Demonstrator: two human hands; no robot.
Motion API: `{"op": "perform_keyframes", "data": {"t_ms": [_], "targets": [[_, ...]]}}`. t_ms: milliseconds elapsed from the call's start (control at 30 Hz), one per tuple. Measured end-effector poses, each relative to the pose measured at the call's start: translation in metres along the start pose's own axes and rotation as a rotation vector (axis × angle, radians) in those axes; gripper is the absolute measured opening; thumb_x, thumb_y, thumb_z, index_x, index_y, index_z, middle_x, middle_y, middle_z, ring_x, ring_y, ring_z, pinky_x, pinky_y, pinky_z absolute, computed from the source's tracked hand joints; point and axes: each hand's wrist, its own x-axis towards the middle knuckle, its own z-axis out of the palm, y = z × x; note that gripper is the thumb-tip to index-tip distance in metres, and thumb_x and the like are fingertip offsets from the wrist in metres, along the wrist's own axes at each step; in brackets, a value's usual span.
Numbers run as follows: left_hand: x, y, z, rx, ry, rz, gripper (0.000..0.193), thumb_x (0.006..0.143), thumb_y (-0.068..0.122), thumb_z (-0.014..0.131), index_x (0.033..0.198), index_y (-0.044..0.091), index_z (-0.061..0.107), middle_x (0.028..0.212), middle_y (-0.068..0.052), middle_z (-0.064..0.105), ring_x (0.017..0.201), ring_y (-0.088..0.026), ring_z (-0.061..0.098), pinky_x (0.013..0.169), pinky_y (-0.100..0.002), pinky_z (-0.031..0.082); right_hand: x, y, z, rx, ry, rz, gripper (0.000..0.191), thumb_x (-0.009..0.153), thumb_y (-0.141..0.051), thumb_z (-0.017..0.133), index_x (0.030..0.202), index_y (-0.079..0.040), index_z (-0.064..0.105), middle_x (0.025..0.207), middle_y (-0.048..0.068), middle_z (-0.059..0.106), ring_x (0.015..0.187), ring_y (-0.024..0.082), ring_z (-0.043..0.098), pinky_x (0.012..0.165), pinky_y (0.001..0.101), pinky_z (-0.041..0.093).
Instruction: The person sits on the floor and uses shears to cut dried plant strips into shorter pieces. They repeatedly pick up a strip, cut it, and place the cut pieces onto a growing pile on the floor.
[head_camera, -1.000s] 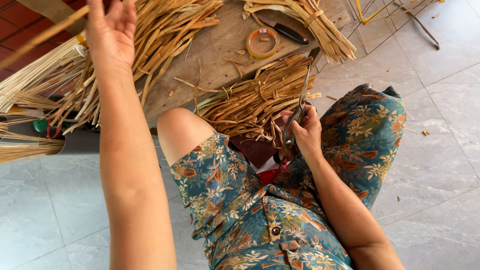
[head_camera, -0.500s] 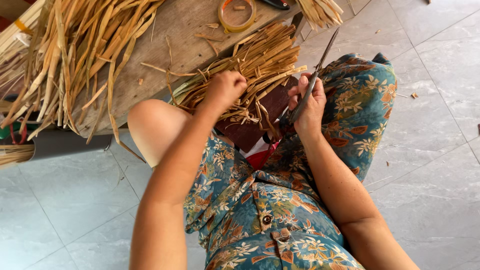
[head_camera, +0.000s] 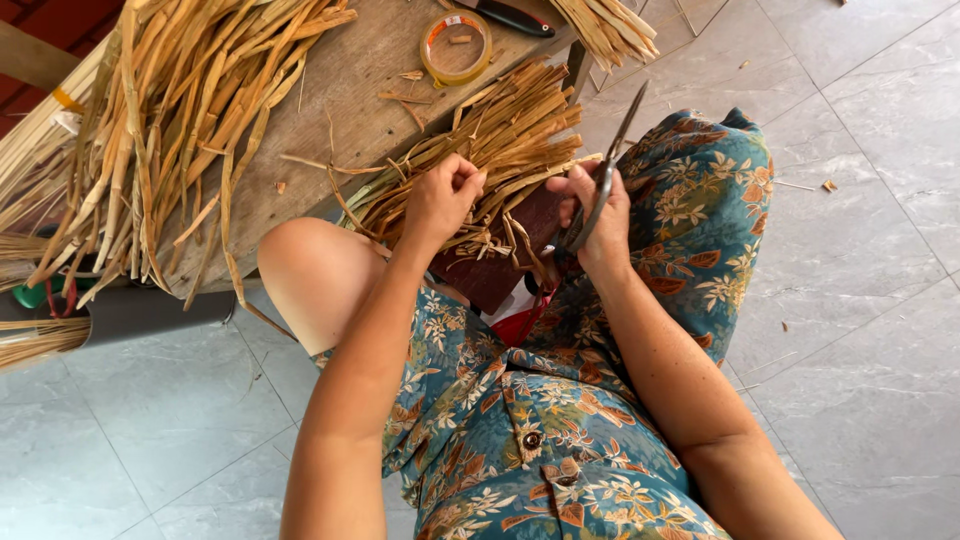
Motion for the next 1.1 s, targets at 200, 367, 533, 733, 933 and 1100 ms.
{"op": "perform_keyframes", "data": {"t_ms": [200, 367, 533, 733, 933, 1100], "targets": [[-0.048, -0.001, 0.008, -0.400, -0.099, 0.099, 0.013, 0.099, 0.022, 0.070, 0.099, 0.008, 0.069, 0.086, -0.002, 0.077, 0.078, -0.009, 0.072, 0.071, -0.026, 0.057, -0.002, 0.005, 0.009, -0.018, -0.009, 0.095, 0.029, 0.093, -0.011, 0.075, 0.110, -0.010, 0.052, 0.091, 0.006, 0.073, 0.062, 0.010, 0.065, 0.048, 0.0233, 0.048], [-0.081, 0.013, 0.016, -0.173, 0.036, 0.267, 0.014, 0.096, 0.022, 0.076, 0.101, 0.010, 0.070, 0.092, -0.001, 0.077, 0.076, -0.010, 0.070, 0.072, -0.028, 0.055, -0.007, 0.005, 0.003, -0.024, -0.183, -0.166, 0.030, 0.097, -0.001, 0.074, 0.114, -0.009, 0.051, 0.095, 0.003, 0.071, 0.072, 0.007, 0.065, 0.060, 0.0214, 0.052], [-0.087, 0.043, 0.014, -0.093, 0.207, 0.360, 0.030, 0.087, 0.024, 0.082, 0.112, 0.013, 0.068, 0.095, 0.000, 0.074, 0.068, -0.011, 0.062, 0.065, -0.026, 0.054, -0.015, 0.003, 0.005, -0.131, -0.261, -0.184, 0.032, 0.097, 0.003, 0.072, 0.120, -0.008, 0.052, 0.095, 0.000, 0.067, 0.079, 0.007, 0.066, 0.065, 0.0218, 0.055], [-0.065, 0.035, 0.025, -0.662, -0.034, 0.138, 0.019, 0.098, 0.013, 0.071, 0.116, 0.009, 0.067, 0.097, -0.003, 0.077, 0.085, -0.009, 0.071, 0.070, -0.025, 0.055, -0.023, -0.008, 0.012, -0.142, -0.285, -0.118, 0.030, 0.099, 0.003, 0.068, 0.123, -0.008, 0.052, 0.098, 0.005, 0.073, 0.075, 0.009, 0.067, 0.067, 0.0224, 0.055], [-0.064, 0.008, 0.030, -0.933, -0.230, 0.223, 0.016, 0.106, 0.010, 0.063, 0.120, 0.003, 0.062, 0.105, -0.004, 0.072, 0.100, -0.012, 0.070, 0.091, -0.026, 0.057, -0.024, -0.010, 0.010, 0.054, -0.310, -0.083, 0.037, 0.097, 0.004, 0.073, 0.123, -0.011, 0.052, 0.107, 0.009, 0.075, 0.077, 0.009, 0.064, 0.064, 0.0217, 0.050], [-0.070, 0.015, 0.033, -0.860, -0.259, 0.241, 0.016, 0.106, 0.014, 0.064, 0.119, 0.004, 0.062, 0.102, -0.002, 0.073, 0.097, -0.008, 0.070, 0.086, -0.023, 0.057, -0.025, -0.004, 0.010, 0.101, -0.342, -0.087, 0.042, 0.093, 0.008, 0.077, 0.123, -0.011, 0.056, 0.104, 0.004, 0.070, 0.076, 0.009, 0.062, 0.061, 0.0223, 0.048]]}}
